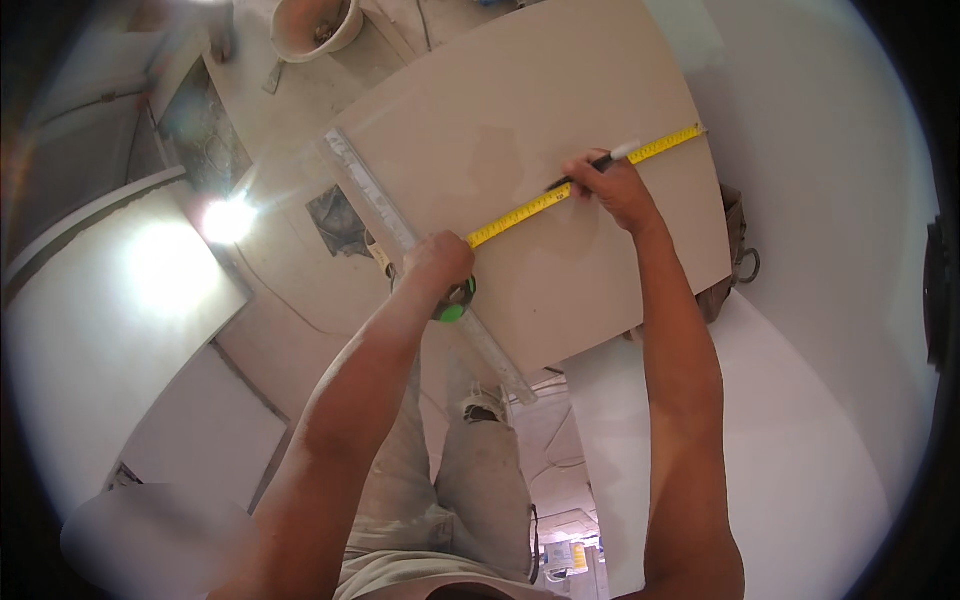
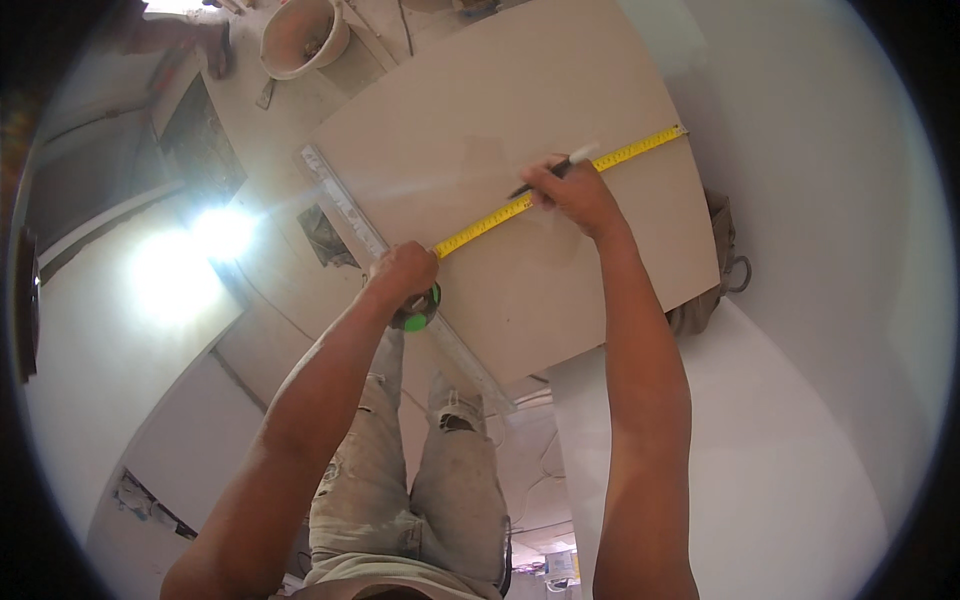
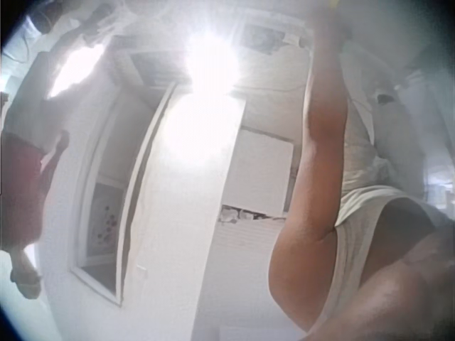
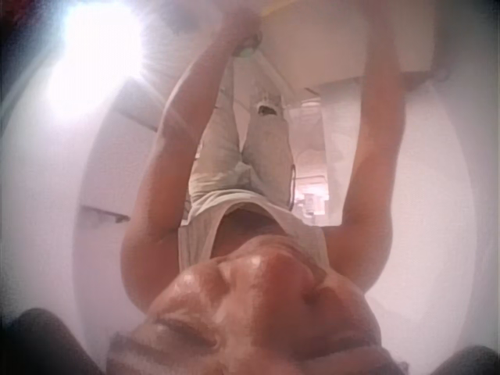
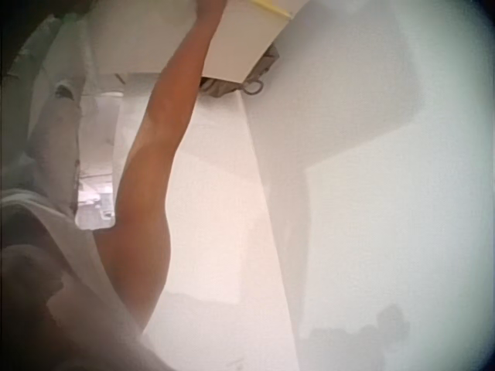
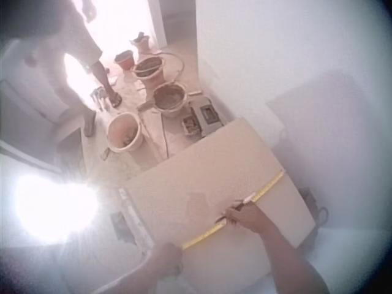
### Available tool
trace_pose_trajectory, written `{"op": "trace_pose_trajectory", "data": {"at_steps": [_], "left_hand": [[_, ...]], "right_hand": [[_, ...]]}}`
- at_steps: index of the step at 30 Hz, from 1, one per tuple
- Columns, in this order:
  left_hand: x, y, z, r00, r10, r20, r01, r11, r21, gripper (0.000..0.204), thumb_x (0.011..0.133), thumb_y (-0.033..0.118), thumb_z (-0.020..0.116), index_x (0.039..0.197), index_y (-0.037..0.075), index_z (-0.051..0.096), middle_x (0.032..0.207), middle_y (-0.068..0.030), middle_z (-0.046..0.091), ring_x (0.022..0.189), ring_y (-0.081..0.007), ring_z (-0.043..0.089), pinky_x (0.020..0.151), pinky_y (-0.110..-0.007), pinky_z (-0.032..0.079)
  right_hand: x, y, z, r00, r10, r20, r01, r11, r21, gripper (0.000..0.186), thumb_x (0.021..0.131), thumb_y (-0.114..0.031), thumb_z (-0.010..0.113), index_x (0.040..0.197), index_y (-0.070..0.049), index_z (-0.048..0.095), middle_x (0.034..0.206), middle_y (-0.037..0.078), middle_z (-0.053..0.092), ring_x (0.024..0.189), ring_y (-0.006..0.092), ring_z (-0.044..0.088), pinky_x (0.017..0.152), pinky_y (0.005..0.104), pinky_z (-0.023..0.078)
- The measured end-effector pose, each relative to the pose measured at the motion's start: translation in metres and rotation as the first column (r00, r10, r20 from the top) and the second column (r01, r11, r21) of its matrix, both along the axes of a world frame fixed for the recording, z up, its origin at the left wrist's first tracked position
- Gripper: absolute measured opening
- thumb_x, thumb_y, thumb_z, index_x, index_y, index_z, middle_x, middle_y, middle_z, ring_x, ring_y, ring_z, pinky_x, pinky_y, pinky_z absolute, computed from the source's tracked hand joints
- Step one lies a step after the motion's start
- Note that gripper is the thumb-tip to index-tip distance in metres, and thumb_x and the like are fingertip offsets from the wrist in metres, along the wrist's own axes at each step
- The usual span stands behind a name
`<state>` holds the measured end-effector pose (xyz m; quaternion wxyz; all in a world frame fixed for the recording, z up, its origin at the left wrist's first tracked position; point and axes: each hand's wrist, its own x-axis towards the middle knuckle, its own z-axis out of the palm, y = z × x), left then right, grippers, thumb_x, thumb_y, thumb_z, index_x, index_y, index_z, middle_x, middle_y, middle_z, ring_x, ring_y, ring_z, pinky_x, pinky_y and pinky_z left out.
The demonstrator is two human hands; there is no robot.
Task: The person measures and marks a large ceramic tile using a tape measure, ruler, and pencil, then uses an angle grinder to cut the tile along the marked line. The person handles the tile and tools directly on the floor.
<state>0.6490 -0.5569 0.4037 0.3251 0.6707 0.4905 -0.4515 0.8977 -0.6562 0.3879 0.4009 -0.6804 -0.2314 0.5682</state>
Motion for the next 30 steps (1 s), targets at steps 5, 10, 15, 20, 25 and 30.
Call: {"op": "trace_pose_trajectory", "data": {"at_steps": [5,10,15,20,25,30], "left_hand": [[-0.001,0.0,-0.005,1.0,-0.018,0.016,0.018,1.0,-0.015,0.041,0.099,0.035,0.046,0.115,0.006,0.071,0.121,-0.016,0.068,0.114,-0.0332,0.064,0.095,-0.044,0.051],[-0.002,0.0,-0.007,0.999,0.025,0.028,-0.024,1.0,-0.014,0.046,0.1,0.039,0.046,0.114,0.002,0.07,0.12,-0.0212,0.067,0.115,-0.0381,0.063,0.098,-0.047,0.048],[0.001,0.001,-0.004,1.0,-0.014,0.007,0.014,1.0,0.004,0.038,0.098,0.031,0.047,0.114,0.008,0.071,0.12,-0.0136,0.069,0.113,-0.0306,0.066,0.095,-0.042,0.052],[0.0,0.002,-0.004,0.999,-0.044,0.026,0.044,0.999,-0.008,0.037,0.097,0.029,0.047,0.113,0.007,0.072,0.119,-0.0142,0.07,0.113,-0.0308,0.066,0.094,-0.042,0.052],[0.001,0.001,0.0,0.999,-0.011,0.035,0.011,1.0,0.008,0.037,0.096,0.027,0.047,0.112,0.006,0.072,0.117,-0.0158,0.07,0.111,-0.0318,0.066,0.094,-0.042,0.052],[-0.001,0.001,-0.003,0.999,-0.022,0.043,0.021,1.0,0.013,0.037,0.097,0.028,0.046,0.112,0.006,0.072,0.117,-0.0163,0.07,0.111,-0.0323,0.067,0.094,-0.042,0.052]], "right_hand": [[-0.014,0.019,-0.015,0.985,0.158,0.062,-0.154,0.986,-0.067,0.032,0.083,-0.036,0.07,0.088,-0.005,0.069,0.07,0.002,0.063,0.068,0.0113,0.058,0.064,0.0277,0.047],[-0.013,0.028,-0.02,0.944,0.307,0.121,-0.29,0.947,-0.137,0.02,0.081,-0.024,0.071,0.083,-0.004,0.069,0.079,0.002,0.067,0.078,0.0113,0.062,0.076,0.0289,0.05],[-0.017,0.022,-0.034,0.94,0.32,0.116,-0.31,0.946,-0.093,0.017,0.079,-0.02,0.069,0.084,-0.004,0.071,0.078,0.002,0.068,0.079,0.0122,0.062,0.078,0.0299,0.051],[-0.021,0.022,-0.032,0.928,0.341,0.151,-0.326,0.938,-0.117,0.019,0.074,-0.023,0.069,0.083,-0.006,0.072,0.077,0.003,0.068,0.077,0.0145,0.063,0.076,0.0303,0.052],[-0.021,0.021,-0.031,0.921,0.326,0.212,-0.299,0.942,-0.152,0.019,0.072,-0.024,0.068,0.081,-0.008,0.071,0.078,0.004,0.069,0.077,0.0165,0.064,0.075,0.0315,0.053],[-0.02,0.02,-0.033,0.919,0.323,0.226,-0.297,0.944,-0.14,0.019,0.073,-0.026,0.067,0.08,-0.007,0.07,0.078,0.004,0.068,0.077,0.0174,0.063,0.075,0.032,0.052]]}}
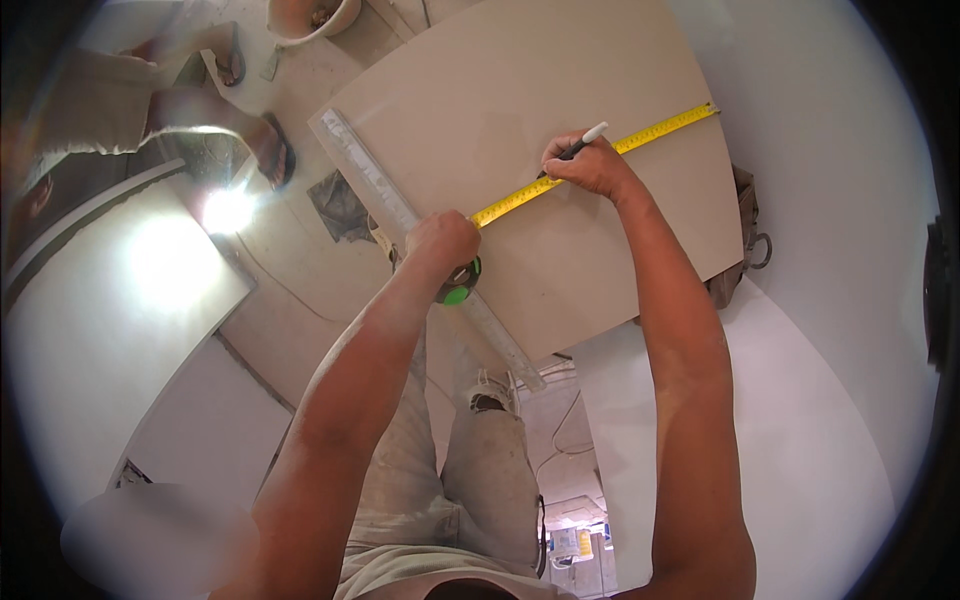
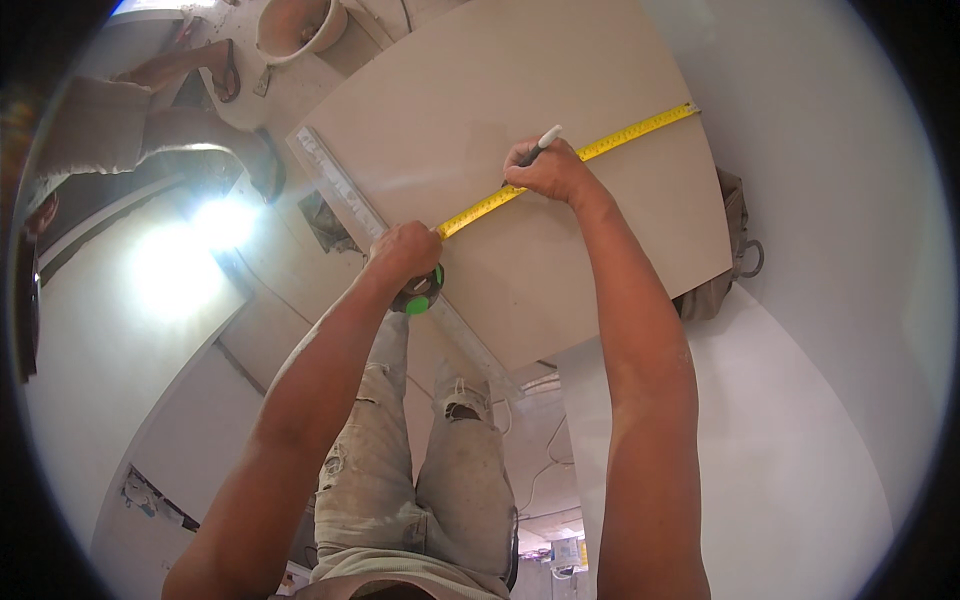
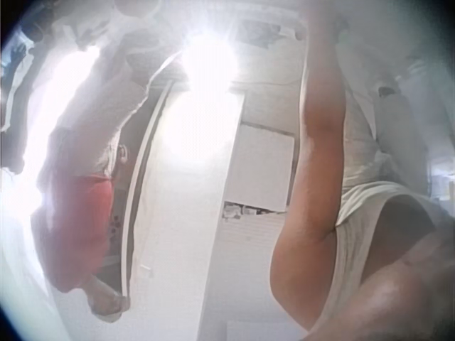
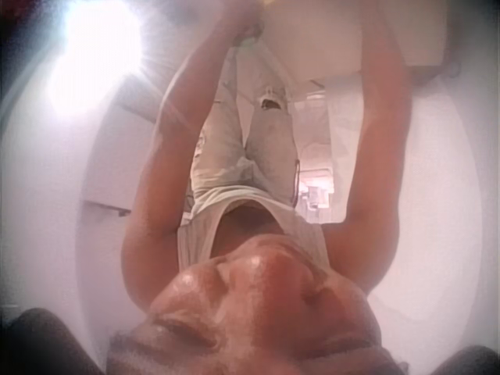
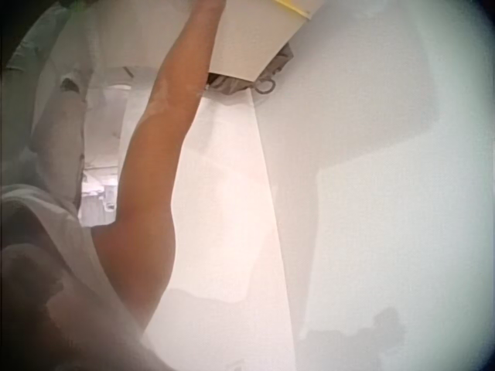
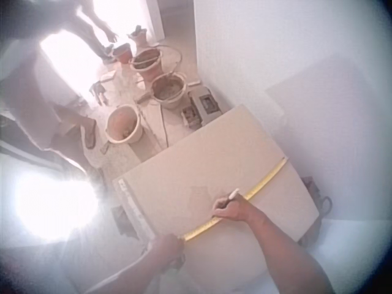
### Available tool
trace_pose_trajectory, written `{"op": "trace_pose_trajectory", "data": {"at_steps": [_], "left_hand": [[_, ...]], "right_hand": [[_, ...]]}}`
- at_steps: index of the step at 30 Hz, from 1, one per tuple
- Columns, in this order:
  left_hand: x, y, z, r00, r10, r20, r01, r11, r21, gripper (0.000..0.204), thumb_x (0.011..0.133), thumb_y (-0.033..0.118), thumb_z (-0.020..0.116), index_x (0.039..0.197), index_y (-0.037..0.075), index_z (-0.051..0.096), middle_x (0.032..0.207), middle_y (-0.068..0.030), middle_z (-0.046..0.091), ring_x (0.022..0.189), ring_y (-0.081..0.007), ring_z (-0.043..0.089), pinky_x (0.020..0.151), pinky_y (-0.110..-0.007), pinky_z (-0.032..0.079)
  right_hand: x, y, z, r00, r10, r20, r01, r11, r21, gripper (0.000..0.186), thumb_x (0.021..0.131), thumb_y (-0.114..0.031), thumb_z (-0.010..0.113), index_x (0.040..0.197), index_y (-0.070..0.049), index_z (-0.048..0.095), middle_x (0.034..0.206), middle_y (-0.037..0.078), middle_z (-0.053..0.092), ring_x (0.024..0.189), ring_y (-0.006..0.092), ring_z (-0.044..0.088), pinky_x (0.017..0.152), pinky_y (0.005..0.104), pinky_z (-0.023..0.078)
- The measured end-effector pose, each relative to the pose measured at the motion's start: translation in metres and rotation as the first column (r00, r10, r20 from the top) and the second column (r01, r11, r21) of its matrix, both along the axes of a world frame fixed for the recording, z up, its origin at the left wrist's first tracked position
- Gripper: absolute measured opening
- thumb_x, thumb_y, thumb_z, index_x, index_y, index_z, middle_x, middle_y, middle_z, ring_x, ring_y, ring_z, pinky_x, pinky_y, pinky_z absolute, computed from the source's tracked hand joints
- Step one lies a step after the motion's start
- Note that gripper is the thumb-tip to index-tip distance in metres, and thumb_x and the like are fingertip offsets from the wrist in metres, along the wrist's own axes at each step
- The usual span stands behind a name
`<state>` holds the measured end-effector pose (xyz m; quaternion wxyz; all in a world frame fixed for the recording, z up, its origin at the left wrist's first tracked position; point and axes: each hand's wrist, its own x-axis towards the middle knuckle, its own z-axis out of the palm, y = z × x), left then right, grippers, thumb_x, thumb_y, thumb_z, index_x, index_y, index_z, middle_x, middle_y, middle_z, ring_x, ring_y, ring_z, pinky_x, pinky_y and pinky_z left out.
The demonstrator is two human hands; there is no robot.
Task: The person measures and marks a large ceramic tile using a tape measure, ruler, and pencil, then uses an angle grinder to cut the tile along the marked line. The person handles the tile and tools directly on the floor.
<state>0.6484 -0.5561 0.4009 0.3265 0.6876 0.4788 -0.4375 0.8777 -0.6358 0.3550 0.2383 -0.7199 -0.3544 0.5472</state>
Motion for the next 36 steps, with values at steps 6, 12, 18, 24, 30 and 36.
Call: {"op": "trace_pose_trajectory", "data": {"at_steps": [6,12,18,24,30,36], "left_hand": [[0.001,0.0,0.002,1.0,0.006,0.003,-0.006,1.0,-0.002,0.039,0.098,0.03,0.046,0.113,0.006,0.072,0.116,-0.0158,0.07,0.11,-0.0323,0.067,0.093,-0.042,0.053],[0.001,0.001,0.002,1.0,-0.006,-0.015,0.005,1.0,-0.009,0.039,0.099,0.031,0.045,0.112,0.006,0.072,0.115,-0.0153,0.071,0.11,-0.0319,0.067,0.093,-0.042,0.053],[0.0,0.001,0.001,1.0,-0.013,-0.011,0.013,1.0,-0.006,0.039,0.098,0.031,0.045,0.113,0.006,0.072,0.115,-0.0149,0.071,0.11,-0.0317,0.067,0.093,-0.042,0.053],[0.0,0.0,-0.001,1.0,0.008,-0.007,-0.008,1.0,-0.018,0.041,0.098,0.033,0.045,0.112,0.005,0.072,0.115,-0.0168,0.07,0.11,-0.0337,0.066,0.094,-0.044,0.052],[-0.002,-0.004,-0.002,0.999,-0.037,0.027,0.036,0.999,0.011,0.039,0.098,0.032,0.046,0.108,0.006,0.073,0.112,-0.0149,0.072,0.106,-0.0335,0.068,0.09,-0.045,0.054],[-0.049,-0.034,-0.027,0.933,-0.224,0.282,0.234,0.972,0.0,0.029,0.091,0.025,0.054,0.087,0.004,0.075,0.09,-0.019,0.072,0.084,-0.0382,0.071,0.072,-0.049,0.057]], "right_hand": [[-0.001,0.001,0.002,0.999,0.032,0.023,-0.031,0.999,-0.021,0.019,0.076,-0.021,0.067,0.082,-0.004,0.069,0.078,0.003,0.066,0.078,0.0133,0.061,0.076,0.0305,0.051],[-0.001,0.0,0.0,0.999,0.042,0.03,-0.041,0.999,-0.034,0.02,0.076,-0.022,0.067,0.082,-0.004,0.069,0.076,0.003,0.066,0.078,0.0134,0.061,0.076,0.0306,0.051],[-0.003,0.0,0.001,0.999,0.038,0.028,-0.038,0.999,-0.01,0.021,0.077,-0.024,0.067,0.083,-0.004,0.07,0.077,0.004,0.067,0.079,0.0149,0.062,0.077,0.0311,0.051],[-0.003,0.0,0.002,0.999,0.028,0.036,-0.027,0.999,-0.017,0.021,0.076,-0.024,0.068,0.083,-0.004,0.07,0.08,0.004,0.067,0.079,0.0139,0.062,0.076,0.0311,0.051],[0.002,-0.024,0.011,0.914,-0.36,-0.189,0.389,0.909,0.15,0.021,0.087,-0.021,0.065,0.082,-0.001,0.067,0.077,0.003,0.065,0.077,0.013,0.06,0.075,0.0284,0.048],[-0.017,-0.112,0.024,0.518,-0.78,-0.35,0.855,0.471,0.215,0.027,0.1,-0.022,0.055,0.084,-0.003,0.065,0.078,0.006,0.066,0.073,0.0135,0.06,0.07,0.0307,0.046]]}}
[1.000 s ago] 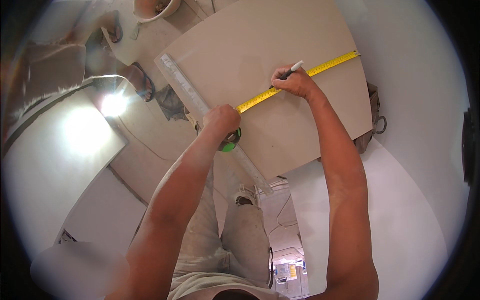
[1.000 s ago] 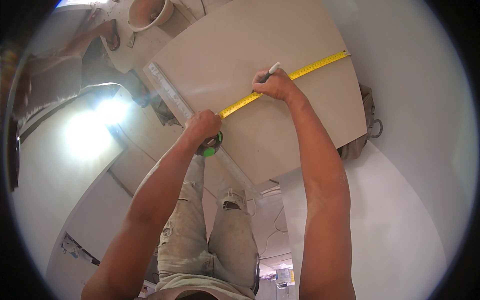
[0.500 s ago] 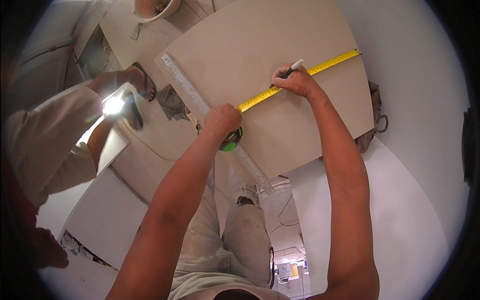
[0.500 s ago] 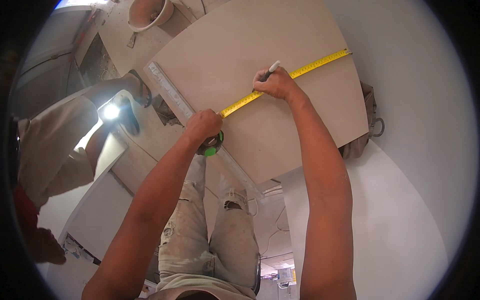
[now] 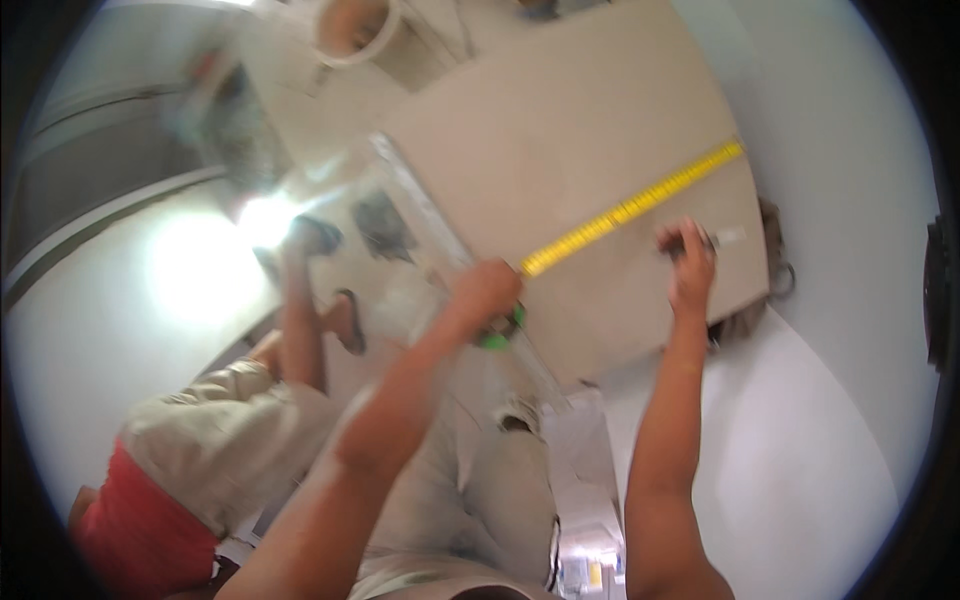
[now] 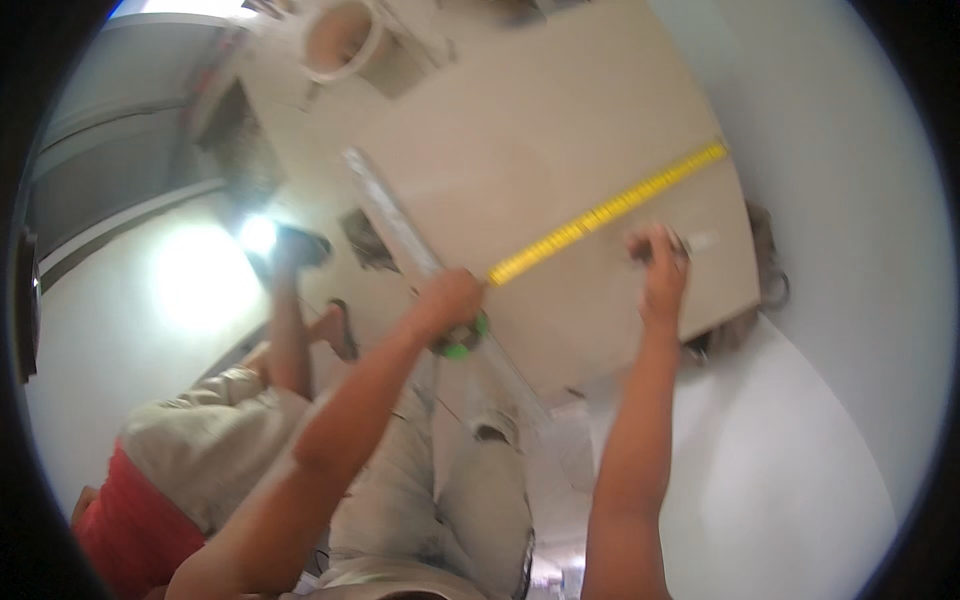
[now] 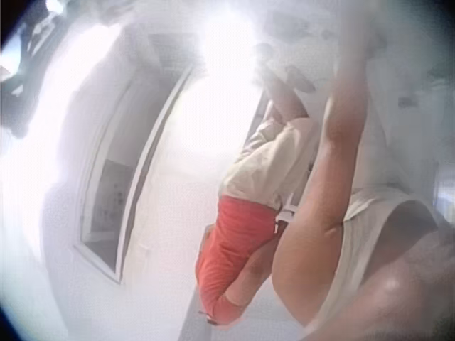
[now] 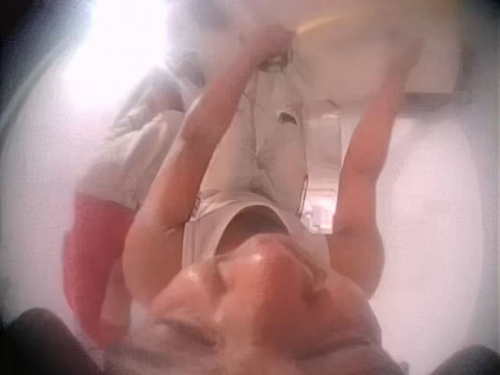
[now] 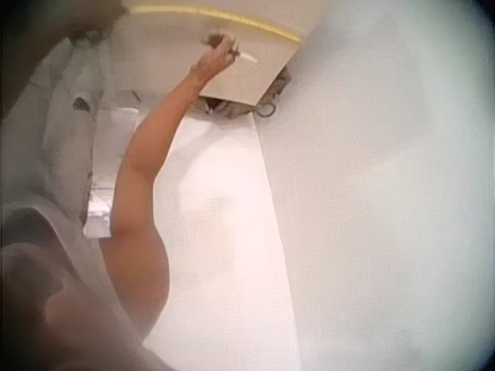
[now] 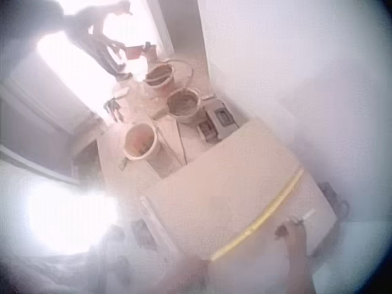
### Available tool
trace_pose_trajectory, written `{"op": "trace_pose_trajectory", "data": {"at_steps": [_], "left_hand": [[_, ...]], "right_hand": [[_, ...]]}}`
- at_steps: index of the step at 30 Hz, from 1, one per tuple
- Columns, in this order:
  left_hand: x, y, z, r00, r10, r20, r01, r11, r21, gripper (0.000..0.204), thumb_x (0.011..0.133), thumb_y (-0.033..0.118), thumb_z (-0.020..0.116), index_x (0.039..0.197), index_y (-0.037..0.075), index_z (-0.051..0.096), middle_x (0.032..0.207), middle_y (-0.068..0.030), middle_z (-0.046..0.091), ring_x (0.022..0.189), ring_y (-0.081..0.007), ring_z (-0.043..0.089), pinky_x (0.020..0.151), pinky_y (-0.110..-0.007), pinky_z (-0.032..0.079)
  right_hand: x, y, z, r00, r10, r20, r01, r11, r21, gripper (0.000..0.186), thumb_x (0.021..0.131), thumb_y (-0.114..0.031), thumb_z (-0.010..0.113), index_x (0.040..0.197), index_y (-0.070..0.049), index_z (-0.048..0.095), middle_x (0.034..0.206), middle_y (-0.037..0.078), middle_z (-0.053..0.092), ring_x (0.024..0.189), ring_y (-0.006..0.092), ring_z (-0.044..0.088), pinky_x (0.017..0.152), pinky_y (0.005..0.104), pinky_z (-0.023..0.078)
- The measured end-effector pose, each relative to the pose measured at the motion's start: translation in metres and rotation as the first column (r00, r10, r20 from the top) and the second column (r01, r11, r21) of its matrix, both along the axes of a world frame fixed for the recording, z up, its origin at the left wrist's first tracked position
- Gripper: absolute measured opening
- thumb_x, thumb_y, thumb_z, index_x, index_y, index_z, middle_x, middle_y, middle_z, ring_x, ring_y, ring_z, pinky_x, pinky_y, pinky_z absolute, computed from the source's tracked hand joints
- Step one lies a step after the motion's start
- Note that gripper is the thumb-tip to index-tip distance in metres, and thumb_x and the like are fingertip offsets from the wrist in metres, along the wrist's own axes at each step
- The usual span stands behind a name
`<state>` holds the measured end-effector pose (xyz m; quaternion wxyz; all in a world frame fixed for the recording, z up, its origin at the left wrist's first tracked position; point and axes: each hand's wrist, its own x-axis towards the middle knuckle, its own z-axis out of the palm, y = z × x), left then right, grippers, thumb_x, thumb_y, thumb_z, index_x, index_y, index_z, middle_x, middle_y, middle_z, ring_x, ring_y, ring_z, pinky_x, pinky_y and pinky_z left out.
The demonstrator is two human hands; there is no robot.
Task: The person measures and marks a large ceramic tile using a tape measure, ruler, and pencil, then uses an angle grinder to cut the tile along the marked line. The person handles the tile and tools directly on the floor.
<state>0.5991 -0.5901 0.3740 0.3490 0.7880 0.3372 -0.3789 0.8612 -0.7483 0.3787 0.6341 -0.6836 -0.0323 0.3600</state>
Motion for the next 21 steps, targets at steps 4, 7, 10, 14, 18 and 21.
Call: {"op": "trace_pose_trajectory", "data": {"at_steps": [4,7,10,14,18,21], "left_hand": [[0.013,-0.03,0.03,0.964,0.265,-0.001,-0.256,0.933,-0.252,0.048,0.099,0.037,0.049,0.084,-0.003,0.07,0.087,-0.0269,0.069,0.084,-0.0438,0.068,0.076,-0.051,0.053],[-0.029,-0.037,0.035,0.892,0.443,0.087,-0.344,0.791,-0.506,0.057,0.099,0.048,0.05,0.087,-0.004,0.069,0.081,-0.0248,0.068,0.078,-0.0392,0.067,0.075,-0.048,0.051],[-0.036,-0.02,0.058,0.903,0.416,0.107,-0.264,0.734,-0.626,0.061,0.1,0.054,0.046,0.092,-0.002,0.07,0.079,-0.0171,0.069,0.076,-0.0322,0.067,0.076,-0.045,0.051],[-0.072,-0.044,0.068,0.921,0.39,-0.014,-0.317,0.726,-0.61,0.065,0.101,0.059,0.042,0.096,0.001,0.071,0.08,-0.0133,0.068,0.078,-0.027,0.065,0.079,-0.042,0.05],[-0.114,-0.045,0.092,0.896,0.43,-0.116,-0.406,0.684,-0.606,0.066,0.103,0.059,0.037,0.096,0.003,0.071,0.082,-0.0121,0.066,0.081,-0.021,0.062,0.082,-0.038,0.049],[-0.131,-0.041,0.117,0.886,0.433,-0.167,-0.44,0.666,-0.603,0.065,0.104,0.057,0.034,0.097,0.004,0.071,0.086,-0.0097,0.067,0.085,-0.0181,0.061,0.084,-0.036,0.048]], "right_hand": [[-0.034,-0.077,-0.009,0.97,-0.226,-0.09,0.196,0.944,-0.265,0.019,0.098,-0.022,0.059,0.082,-0.012,0.055,0.069,-0.005,0.048,0.06,0.007,0.046,0.053,0.0251,0.038],[-0.093,-0.08,-0.018,0.974,-0.21,-0.087,0.152,0.887,-0.436,0.025,0.101,-0.025,0.055,0.081,-0.011,0.05,0.055,-0.003,0.04,0.043,0.0083,0.039,0.044,0.0276,0.04],[-0.152,-0.077,0.007,0.966,-0.224,-0.132,0.16,0.911,-0.379,0.023,0.1,-0.023,0.056,0.082,-0.009,0.052,0.056,-0.003,0.041,0.044,0.0072,0.041,0.044,0.0282,0.042],[-0.221,-0.123,0.014,0.987,0.002,-0.162,-0.091,0.83,-0.55,0.032,0.093,-0.025,0.062,0.079,0.003,0.058,0.066,0.005,0.056,0.061,0.0171,0.05,0.06,0.0366,0.044],[-0.263,-0.123,0.063,0.912,0.406,-0.049,-0.375,0.781,-0.5,0.027,0.09,-0.02,0.065,0.081,0.004,0.061,0.063,0.011,0.057,0.055,0.0189,0.055,0.054,0.0379,0.045],[-0.283,-0.139,0.087,0.714,0.681,-0.162,-0.64,0.541,-0.546,0.036,0.088,-0.034,0.066,0.094,0.002,0.067,0.078,0.024,0.066,0.072,0.0347,0.067,0.068,0.0448,0.051]]}}
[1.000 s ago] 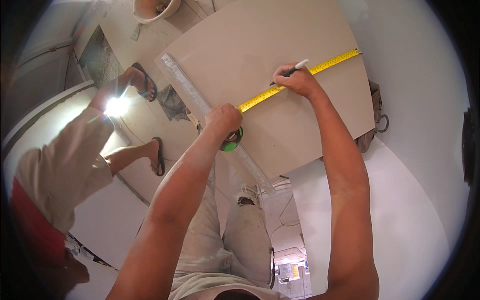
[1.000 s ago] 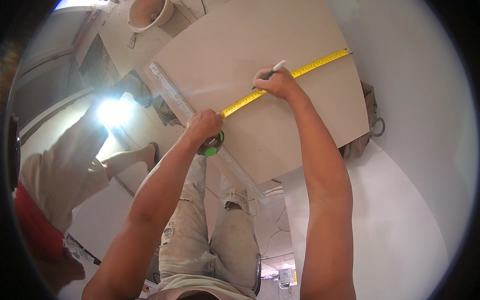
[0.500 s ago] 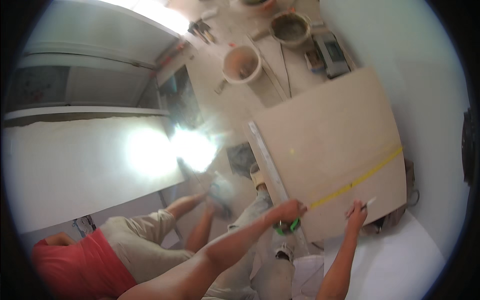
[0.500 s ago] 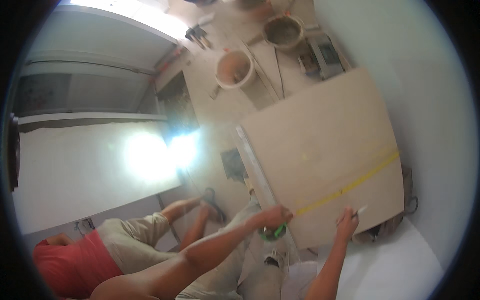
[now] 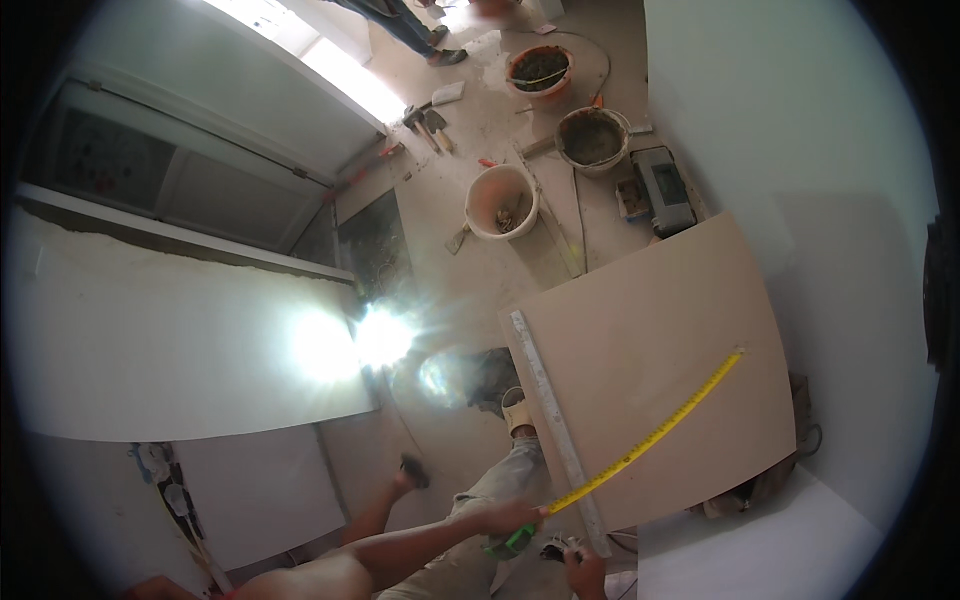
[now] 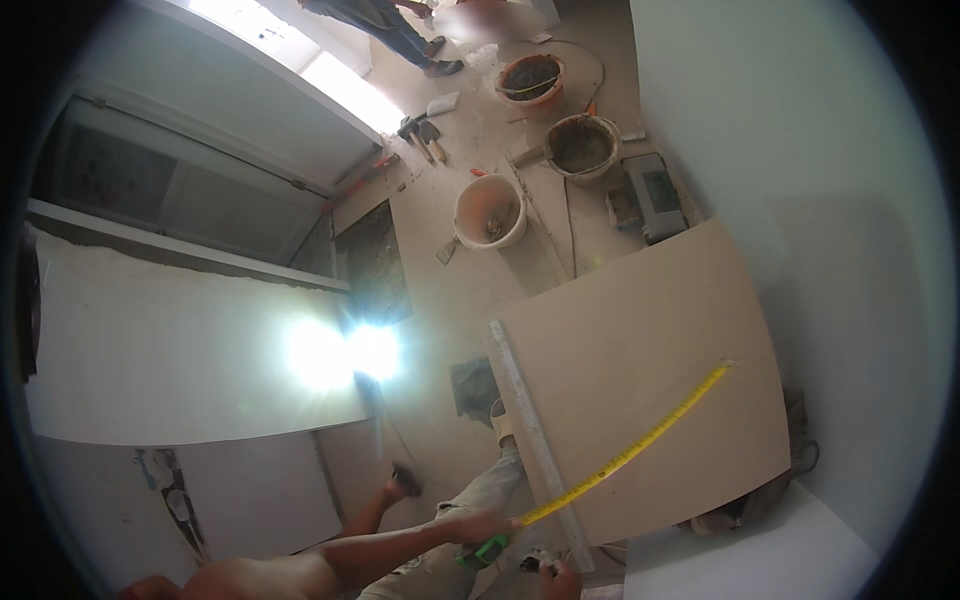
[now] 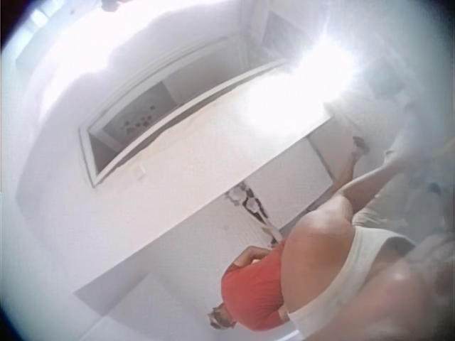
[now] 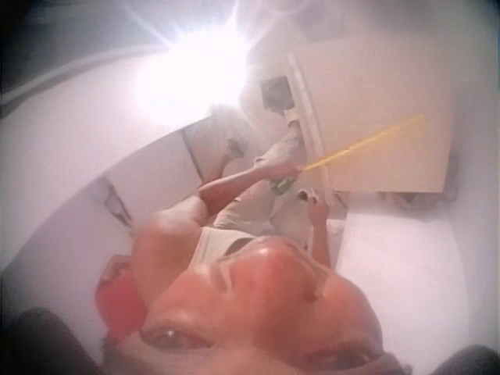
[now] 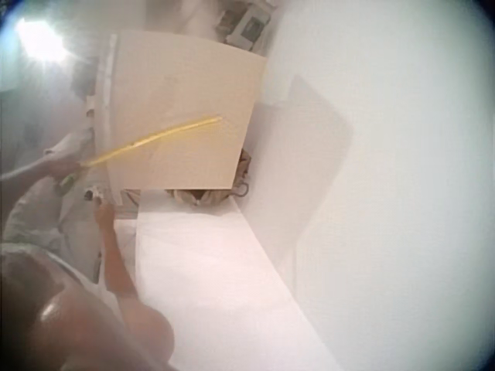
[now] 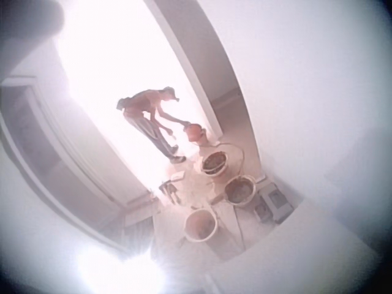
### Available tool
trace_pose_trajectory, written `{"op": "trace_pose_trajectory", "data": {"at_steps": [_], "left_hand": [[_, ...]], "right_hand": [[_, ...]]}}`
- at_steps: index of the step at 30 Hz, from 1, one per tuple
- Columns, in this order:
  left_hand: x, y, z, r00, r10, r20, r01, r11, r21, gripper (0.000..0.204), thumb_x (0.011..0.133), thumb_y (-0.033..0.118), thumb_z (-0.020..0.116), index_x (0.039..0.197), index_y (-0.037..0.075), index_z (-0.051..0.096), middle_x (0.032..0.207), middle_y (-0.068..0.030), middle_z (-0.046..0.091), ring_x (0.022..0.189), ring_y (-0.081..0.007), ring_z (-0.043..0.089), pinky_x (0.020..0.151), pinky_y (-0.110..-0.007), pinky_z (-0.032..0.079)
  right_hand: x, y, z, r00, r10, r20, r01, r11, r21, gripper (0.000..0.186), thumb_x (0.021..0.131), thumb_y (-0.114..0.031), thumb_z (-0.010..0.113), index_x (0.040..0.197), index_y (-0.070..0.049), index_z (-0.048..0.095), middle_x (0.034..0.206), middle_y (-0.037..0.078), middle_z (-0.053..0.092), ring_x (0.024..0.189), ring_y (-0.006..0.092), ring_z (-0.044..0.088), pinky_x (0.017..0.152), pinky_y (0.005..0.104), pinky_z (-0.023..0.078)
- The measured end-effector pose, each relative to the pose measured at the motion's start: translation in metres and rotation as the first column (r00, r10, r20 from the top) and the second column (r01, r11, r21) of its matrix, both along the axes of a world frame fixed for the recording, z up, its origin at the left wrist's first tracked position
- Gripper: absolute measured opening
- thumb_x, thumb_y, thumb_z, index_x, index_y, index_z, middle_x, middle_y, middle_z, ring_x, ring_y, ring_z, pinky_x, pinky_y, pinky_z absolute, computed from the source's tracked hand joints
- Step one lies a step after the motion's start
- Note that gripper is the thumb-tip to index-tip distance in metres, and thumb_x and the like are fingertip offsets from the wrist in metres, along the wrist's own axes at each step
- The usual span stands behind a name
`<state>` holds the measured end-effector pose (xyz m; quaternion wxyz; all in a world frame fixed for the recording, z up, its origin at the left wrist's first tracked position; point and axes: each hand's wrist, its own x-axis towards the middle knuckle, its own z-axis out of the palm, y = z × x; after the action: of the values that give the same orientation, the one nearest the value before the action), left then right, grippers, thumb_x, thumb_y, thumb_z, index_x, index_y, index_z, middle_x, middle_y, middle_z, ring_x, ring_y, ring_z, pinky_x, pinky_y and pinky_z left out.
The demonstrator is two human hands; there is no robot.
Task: The person measures and marks a large ceramic tile using a tape measure, ruler, and pencil, then uses an angle grinder to cut the tile along the marked line. The person handles the tile and tools directly on the floor.
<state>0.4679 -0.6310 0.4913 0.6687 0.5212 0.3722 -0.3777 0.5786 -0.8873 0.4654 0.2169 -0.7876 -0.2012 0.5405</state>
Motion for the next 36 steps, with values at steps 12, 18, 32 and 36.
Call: {"op": "trace_pose_trajectory", "data": {"at_steps": [12,18,32,36], "left_hand": [[-0.061,-0.032,0.012,0.97,0.232,-0.076,-0.243,0.949,-0.2,0.061,0.104,0.056,0.04,0.103,0.003,0.071,0.095,-0.0052,0.07,0.091,-0.0122,0.064,0.088,-0.029,0.05],[-0.062,-0.016,0.018,0.966,0.253,-0.046,-0.256,0.933,-0.254,0.057,0.103,0.054,0.044,0.106,0.004,0.07,0.095,-0.0039,0.07,0.089,-0.0126,0.064,0.086,-0.029,0.051],[-0.137,0.1,0.056,0.941,-0.325,0.095,0.336,0.93,-0.151,0.056,0.102,0.051,0.043,0.111,0.001,0.068,0.103,-0.0148,0.068,0.093,-0.0268,0.063,0.091,-0.041,0.047],[-0.18,0.103,0.057,0.896,-0.445,0.006,0.442,0.889,-0.121,0.054,0.103,0.048,0.04,0.114,0.002,0.067,0.113,-0.0196,0.068,0.103,-0.0343,0.064,0.096,-0.043,0.046]], "right_hand": [[-0.037,0.012,0.023,0.887,0.36,-0.29,-0.366,0.93,0.034,0.033,0.091,-0.027,0.057,0.114,-0.005,0.068,0.111,0.025,0.067,0.107,0.0434,0.062,0.092,0.05,0.049],[-0.041,0.031,0.027,0.85,0.438,-0.294,-0.476,0.877,-0.067,0.038,0.091,-0.032,0.057,0.115,-0.004,0.067,0.114,0.024,0.067,0.109,0.0423,0.062,0.094,0.0498,0.048],[-0.08,0.043,-0.021,0.8,0.495,-0.34,-0.564,0.813,-0.144,0.05,0.089,-0.052,0.056,0.107,-0.008,0.072,0.104,0.027,0.069,0.103,0.0415,0.066,0.091,0.0472,0.05],[-0.077,0.063,-0.013,0.768,0.509,-0.387,-0.612,0.763,-0.21,0.051,0.089,-0.052,0.056,0.106,-0.007,0.072,0.104,0.027,0.069,0.104,0.0419,0.065,0.092,0.0472,0.05]]}}
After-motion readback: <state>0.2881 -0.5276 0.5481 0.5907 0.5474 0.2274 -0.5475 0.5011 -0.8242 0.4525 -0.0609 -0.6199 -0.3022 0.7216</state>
